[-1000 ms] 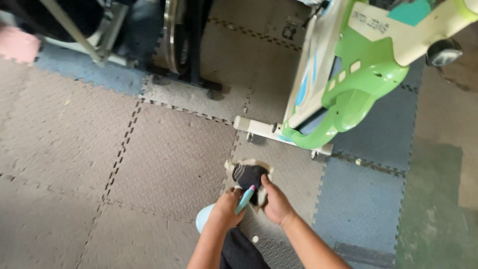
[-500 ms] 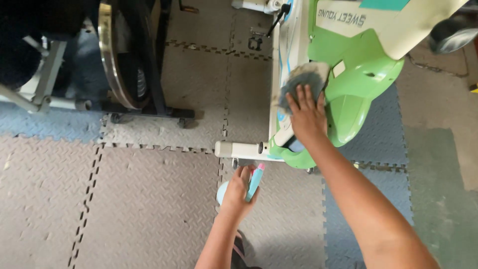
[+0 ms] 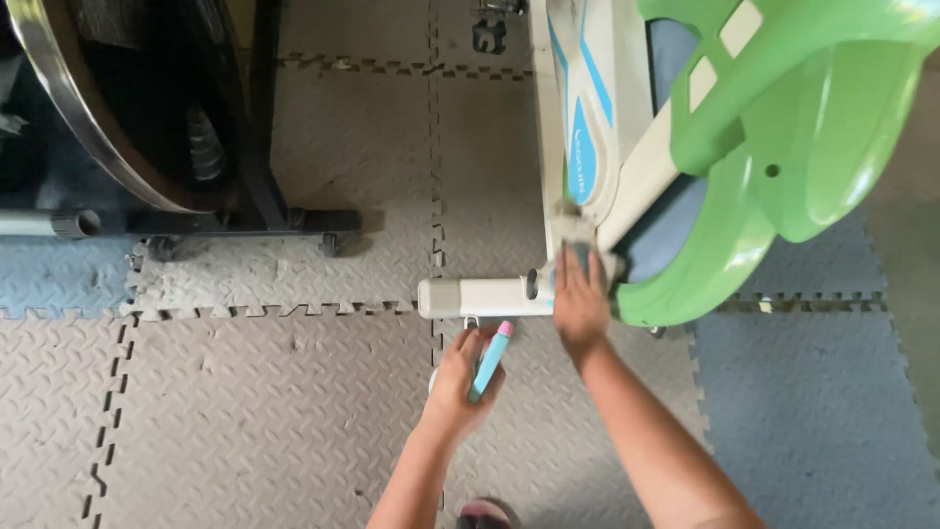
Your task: Cleaning a stationary exercise bike using a spray bottle and a cleaning rag.
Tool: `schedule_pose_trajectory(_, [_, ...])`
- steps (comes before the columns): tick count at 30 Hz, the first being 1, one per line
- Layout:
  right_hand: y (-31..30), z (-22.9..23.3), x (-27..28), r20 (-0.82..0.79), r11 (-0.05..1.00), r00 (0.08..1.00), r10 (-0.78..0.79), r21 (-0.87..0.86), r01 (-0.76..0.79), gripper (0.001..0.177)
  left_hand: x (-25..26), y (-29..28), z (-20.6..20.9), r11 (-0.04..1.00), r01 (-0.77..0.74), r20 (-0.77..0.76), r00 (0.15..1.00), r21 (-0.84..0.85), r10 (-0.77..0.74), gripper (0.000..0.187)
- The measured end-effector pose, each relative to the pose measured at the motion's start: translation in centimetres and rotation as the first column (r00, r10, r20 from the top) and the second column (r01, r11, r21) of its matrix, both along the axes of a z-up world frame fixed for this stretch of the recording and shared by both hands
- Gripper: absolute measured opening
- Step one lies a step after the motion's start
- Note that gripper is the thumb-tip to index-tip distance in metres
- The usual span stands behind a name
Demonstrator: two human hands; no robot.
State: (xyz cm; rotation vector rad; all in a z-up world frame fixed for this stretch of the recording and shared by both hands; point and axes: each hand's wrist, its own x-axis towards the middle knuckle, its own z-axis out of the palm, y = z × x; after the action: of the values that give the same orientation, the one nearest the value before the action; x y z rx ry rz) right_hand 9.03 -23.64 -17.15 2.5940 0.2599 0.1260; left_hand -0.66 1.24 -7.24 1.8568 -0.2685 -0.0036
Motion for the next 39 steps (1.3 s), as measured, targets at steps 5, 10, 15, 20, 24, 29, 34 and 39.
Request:
schedule_pose_trajectory(5, [2.4,-10.0,-0.9,-0.018,0.917,0.998,-0.053,0.394,0.056,0.061,-1.4,0.8,-3.8,0.998,-0.064,0.016,0.998,0.009,0.064,0.048])
schedule_pose_trajectory(10, [4.6,-12.1,0.1,0.039,0.575,0.992,-0.120,0.818,0.038,0.060,-2.2,2.0,-4.9,0.985,-0.166,-0.037,0.985,0.038,0.168,0.051])
schedule_pose_trajectory(15, [4.3,-16.7,-0.1,0.028,0.950,0.980,0.196,0.241,-0.197,0.070,-2.7,4.0,-4.4,0.959,-0.262,0.016,0.965,0.108,0.261,0.049])
schedule_pose_trajectory(20, [8.4,-24.5,1.2,-0.042,0.739,0.998,-0.043,0.671,0.060,0.075,-3.1,6.4,-4.3,0.949,-0.301,-0.002,0.953,0.090,0.302,0.049])
schedule_pose_trajectory(24, [14.8,-25.2,1.4,-0.035,0.447,0.999,0.014,0.894,0.026,0.074,-4.2,7.4,-4.9,0.940,-0.317,-0.020,0.947,0.122,0.322,0.051])
schedule_pose_trajectory(29, [11.3,-25.5,2.6,-0.077,0.562,0.953,0.292,0.820,-0.106,0.078,-3.8,6.3,-5.3,0.942,-0.310,-0.023,0.949,0.132,0.316,0.053])
schedule_pose_trajectory(34, [2.8,-22.3,1.5,-0.187,0.731,0.972,0.142,0.682,0.025,0.087,-3.7,5.5,-4.8,0.957,-0.273,-0.072,0.957,0.098,0.280,0.051])
schedule_pose_trajectory(39, [7.9,-27.6,5.3,-0.185,0.640,0.973,-0.135,0.734,0.228,0.056,-4.2,6.1,-4.5,0.967,-0.247,-0.069,0.965,0.070,0.252,0.053])
